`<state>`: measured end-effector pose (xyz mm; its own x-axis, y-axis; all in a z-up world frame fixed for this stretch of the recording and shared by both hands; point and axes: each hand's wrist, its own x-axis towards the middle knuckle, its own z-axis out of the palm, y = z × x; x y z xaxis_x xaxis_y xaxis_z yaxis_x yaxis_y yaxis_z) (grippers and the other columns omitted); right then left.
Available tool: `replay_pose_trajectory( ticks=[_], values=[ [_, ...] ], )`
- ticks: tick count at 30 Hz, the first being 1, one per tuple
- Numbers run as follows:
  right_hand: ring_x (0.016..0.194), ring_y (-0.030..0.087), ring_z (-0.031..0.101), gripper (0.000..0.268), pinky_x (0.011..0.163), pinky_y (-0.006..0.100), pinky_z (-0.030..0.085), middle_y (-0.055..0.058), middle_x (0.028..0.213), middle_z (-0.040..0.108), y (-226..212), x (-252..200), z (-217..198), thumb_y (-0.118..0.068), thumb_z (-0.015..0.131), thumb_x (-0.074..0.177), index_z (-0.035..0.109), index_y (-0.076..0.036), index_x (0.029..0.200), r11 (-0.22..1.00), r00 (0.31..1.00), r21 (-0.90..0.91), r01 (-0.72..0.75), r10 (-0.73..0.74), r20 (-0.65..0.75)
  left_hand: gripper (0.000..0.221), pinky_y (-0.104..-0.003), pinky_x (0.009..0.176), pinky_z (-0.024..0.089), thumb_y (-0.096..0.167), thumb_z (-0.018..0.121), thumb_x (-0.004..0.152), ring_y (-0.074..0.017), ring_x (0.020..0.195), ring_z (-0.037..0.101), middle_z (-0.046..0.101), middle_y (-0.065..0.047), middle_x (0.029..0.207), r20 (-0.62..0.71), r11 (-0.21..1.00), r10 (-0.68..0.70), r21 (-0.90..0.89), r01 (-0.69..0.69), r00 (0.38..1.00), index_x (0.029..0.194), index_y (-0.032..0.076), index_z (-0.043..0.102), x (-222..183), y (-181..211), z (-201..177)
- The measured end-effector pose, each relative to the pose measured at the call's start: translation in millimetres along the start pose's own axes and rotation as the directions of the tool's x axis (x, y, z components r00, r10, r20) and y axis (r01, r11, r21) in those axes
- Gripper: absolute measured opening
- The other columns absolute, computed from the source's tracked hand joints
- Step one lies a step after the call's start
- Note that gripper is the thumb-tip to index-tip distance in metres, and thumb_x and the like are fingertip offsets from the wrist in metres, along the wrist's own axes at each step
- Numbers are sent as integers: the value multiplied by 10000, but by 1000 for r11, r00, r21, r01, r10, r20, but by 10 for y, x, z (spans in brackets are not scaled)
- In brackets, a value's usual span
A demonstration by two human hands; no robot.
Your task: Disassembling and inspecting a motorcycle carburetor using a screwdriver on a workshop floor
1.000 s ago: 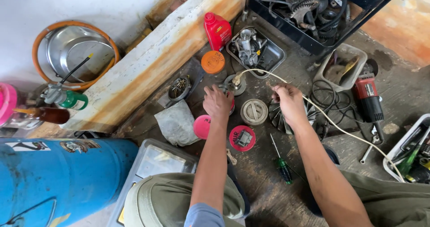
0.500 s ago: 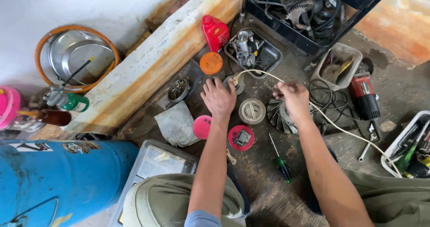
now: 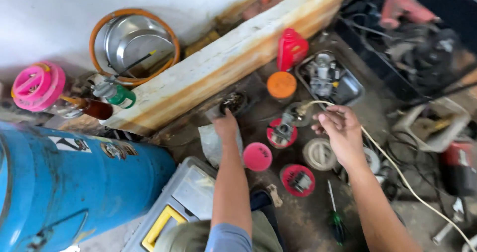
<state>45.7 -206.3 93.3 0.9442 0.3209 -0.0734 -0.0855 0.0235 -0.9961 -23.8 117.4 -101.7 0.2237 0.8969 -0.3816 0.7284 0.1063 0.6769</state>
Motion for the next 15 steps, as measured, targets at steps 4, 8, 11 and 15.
replay_pose_trajectory(
  ticks=[4, 8, 11, 15],
  values=[
    [751, 296, 721, 315, 654, 358, 624, 296, 1038, 698, 83, 95, 227, -17, 605, 1016, 445, 54, 1279, 999, 999, 33, -12, 10, 50, 1014, -480, 1171, 407, 704, 444, 960, -405, 1333, 571, 578, -302, 1392, 34, 972, -225, 70, 222, 974, 1499, -95, 128, 705, -744, 764],
    [737, 282, 720, 331, 651, 343, 615, 293, 1018, 707, 145, 109, 356, -20, 611, 1012, 442, 58, 1286, 999, 998, 33, -2, 0, 70, 738, -500, 1111, 472, 490, 563, 942, -402, 1264, 611, 596, -226, 1336, -33, 986, -161, -45, 160, 986, 1393, -6, 254, 874, -957, 1109],
    [743, 279, 719, 331, 646, 337, 609, 292, 1019, 707, 164, 100, 369, -21, 607, 1015, 445, 66, 1290, 1000, 998, 16, 13, -14, 67, 644, -503, 1122, 477, 296, 668, 889, -402, 1280, 579, 538, -198, 1337, -104, 990, -46, -140, 31, 994, 1352, 28, 309, 858, -1051, 1172],
    [749, 274, 712, 328, 653, 342, 607, 291, 1022, 699, 73, 82, 344, -7, 605, 1005, 444, 80, 1278, 999, 998, 42, 29, -32, 63, 678, -482, 1040, 543, 138, 714, 915, -340, 1193, 630, 511, -165, 1294, -110, 952, 187, -224, -208, 976, 1431, 16, 291, 560, -976, 954]
  ],
)
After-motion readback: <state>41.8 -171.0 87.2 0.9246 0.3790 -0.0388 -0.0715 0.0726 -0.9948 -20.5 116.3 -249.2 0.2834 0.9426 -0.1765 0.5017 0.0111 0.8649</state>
